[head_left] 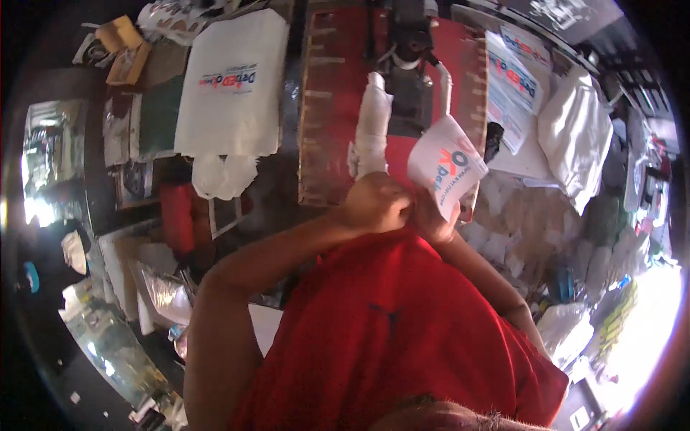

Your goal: The person prepares and applies screen-printed designs to white tote bags by placing them on a print bed, aligning the design sheets, and pressing down a screen frame.

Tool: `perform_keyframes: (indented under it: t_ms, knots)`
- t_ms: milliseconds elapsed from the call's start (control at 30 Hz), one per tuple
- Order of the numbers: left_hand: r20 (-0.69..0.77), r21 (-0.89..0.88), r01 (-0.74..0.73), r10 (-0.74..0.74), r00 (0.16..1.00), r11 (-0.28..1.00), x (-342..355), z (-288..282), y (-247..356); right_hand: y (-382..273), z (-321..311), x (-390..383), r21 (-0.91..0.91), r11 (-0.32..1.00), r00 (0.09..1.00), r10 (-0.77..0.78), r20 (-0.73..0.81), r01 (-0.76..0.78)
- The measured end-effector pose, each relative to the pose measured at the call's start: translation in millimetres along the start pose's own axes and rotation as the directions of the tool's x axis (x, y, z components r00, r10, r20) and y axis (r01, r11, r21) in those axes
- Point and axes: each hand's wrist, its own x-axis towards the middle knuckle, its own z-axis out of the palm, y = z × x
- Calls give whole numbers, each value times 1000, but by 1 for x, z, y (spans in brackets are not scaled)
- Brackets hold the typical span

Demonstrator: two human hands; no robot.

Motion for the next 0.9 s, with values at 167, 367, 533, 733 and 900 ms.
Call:
perform_keyframes:
  t_ms: [167,367,533,733,900]
  knots:
    - [21,4,-10,10,1000,1000,-4,1,-5,14,1,0,-308,915,962,-274,4,262]
    - [25,47,1,-2,1000,999,-7,3,-5,0,1,1,-496,826,956,-293,29,268]
    - [19,32,39,-40,999,999,-8,3,-3,-10,-8,7,-531,792,947,-315,65,300]
    - [-22,26,22,-21,1000,999,-7,-2,0,-20,-6,20,-414,878,965,-264,-2,239]
    - [-67,58,-9,13,998,998,5,-23,23,-46,-24,25,-102,995,991,-18,-131,5]
